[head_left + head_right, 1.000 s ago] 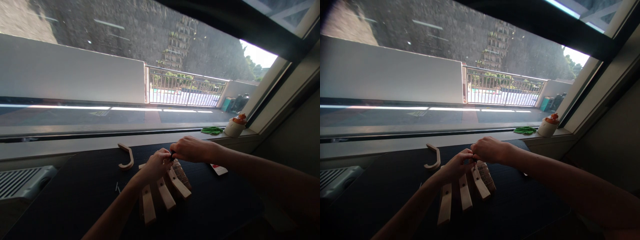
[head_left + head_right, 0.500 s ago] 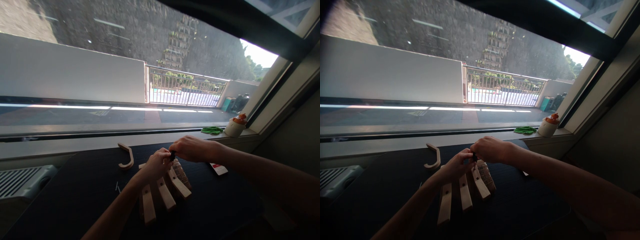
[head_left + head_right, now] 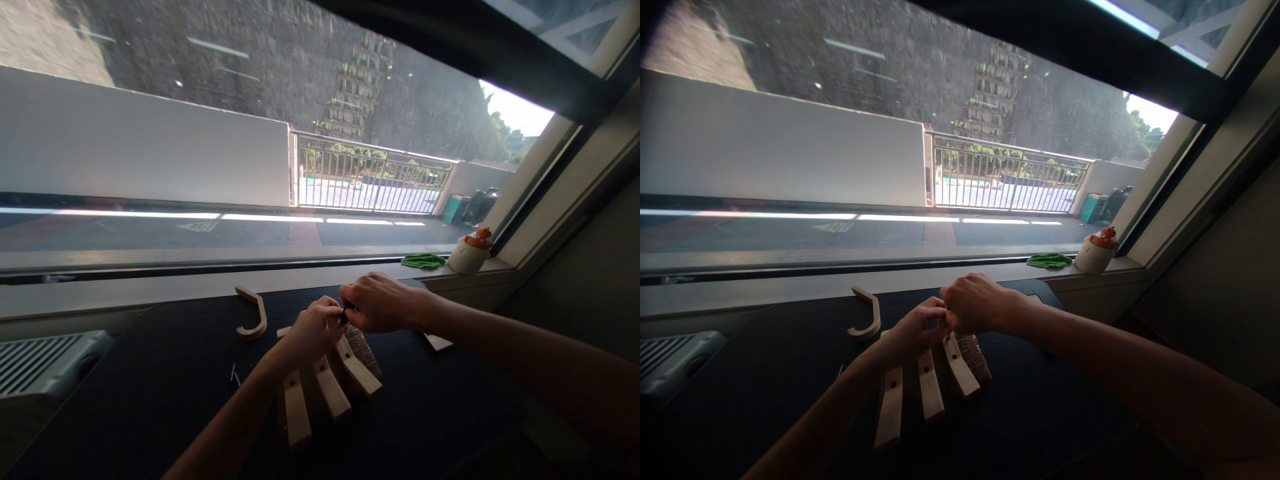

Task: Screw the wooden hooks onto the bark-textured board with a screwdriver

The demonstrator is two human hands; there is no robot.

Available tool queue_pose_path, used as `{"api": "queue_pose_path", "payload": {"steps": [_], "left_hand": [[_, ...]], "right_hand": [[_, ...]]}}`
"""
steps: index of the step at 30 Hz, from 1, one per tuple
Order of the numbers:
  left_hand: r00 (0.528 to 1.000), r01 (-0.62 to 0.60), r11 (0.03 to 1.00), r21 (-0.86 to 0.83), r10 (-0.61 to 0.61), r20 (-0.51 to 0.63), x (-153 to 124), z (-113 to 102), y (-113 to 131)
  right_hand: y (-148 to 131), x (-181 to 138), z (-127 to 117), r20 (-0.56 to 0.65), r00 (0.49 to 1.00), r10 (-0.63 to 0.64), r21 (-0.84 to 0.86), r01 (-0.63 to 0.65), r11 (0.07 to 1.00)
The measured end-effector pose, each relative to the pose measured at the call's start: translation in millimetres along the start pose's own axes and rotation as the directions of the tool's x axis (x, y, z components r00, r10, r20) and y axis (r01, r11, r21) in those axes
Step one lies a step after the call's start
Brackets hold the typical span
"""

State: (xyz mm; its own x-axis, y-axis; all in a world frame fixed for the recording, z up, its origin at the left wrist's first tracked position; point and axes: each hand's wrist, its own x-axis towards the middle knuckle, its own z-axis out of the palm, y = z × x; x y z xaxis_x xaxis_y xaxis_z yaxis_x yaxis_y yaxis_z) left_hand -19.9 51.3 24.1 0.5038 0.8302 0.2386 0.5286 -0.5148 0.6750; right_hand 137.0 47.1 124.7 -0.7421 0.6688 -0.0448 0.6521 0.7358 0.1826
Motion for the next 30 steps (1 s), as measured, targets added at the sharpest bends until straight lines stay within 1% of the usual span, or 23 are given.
{"api": "queue_pose_path", "payload": {"steps": [3, 7, 11, 14, 18, 20, 24, 30], "left_hand": [[1.000, 0.007, 1.000, -0.006, -0.007, -0.017, -0.2, 1.4, -2.1], [0.999, 0.017, 1.000, -0.007, -0.018, -0.051, -0.5, 3.5, -5.8], [1.000, -0.003, 1.000, -0.010, 0.003, -0.018, -1.3, 1.6, -4.3], [1.000, 0.013, 1.000, -0.012, -0.013, -0.007, -2.6, -1.4, 0.0], [0.999, 0.038, 0.999, -0.004, -0.038, 0.010, -3.6, -4.1, 5.1], [0.999, 0.043, 0.999, -0.002, -0.043, 0.015, -3.6, -4.4, 5.6], [0.999, 0.036, 0.999, -0.014, -0.035, 0.010, -3.3, -3.2, 3.0], [1.000, 0.020, 1.000, -0.017, -0.020, -0.010, -1.9, 1.0, -1.8]], "right_hand": [[0.6, -0.7, -0.6, 0.008, 1.000, 0.018, 0.010, -0.018, 1.000], [4.7, -4.1, -6.3, 0.018, 0.995, -0.099, 0.113, 0.096, 0.989], [10.0, -6.0, -6.8, 0.016, 0.988, -0.152, 0.155, 0.148, 0.977], [12.9, -5.5, -3.2, 0.011, 0.985, -0.171, 0.166, 0.166, 0.972], [14.3, -5.3, -1.4, 0.056, 0.979, -0.194, 0.194, 0.180, 0.964], [14.1, -5.4, -2.0, 0.074, 0.978, -0.196, 0.209, 0.177, 0.962], [12.5, -4.8, -1.6, 0.108, 0.982, -0.156, 0.205, 0.132, 0.970], [11.4, -2.7, 3.1, 0.087, 0.987, -0.135, 0.183, 0.118, 0.976]]}}
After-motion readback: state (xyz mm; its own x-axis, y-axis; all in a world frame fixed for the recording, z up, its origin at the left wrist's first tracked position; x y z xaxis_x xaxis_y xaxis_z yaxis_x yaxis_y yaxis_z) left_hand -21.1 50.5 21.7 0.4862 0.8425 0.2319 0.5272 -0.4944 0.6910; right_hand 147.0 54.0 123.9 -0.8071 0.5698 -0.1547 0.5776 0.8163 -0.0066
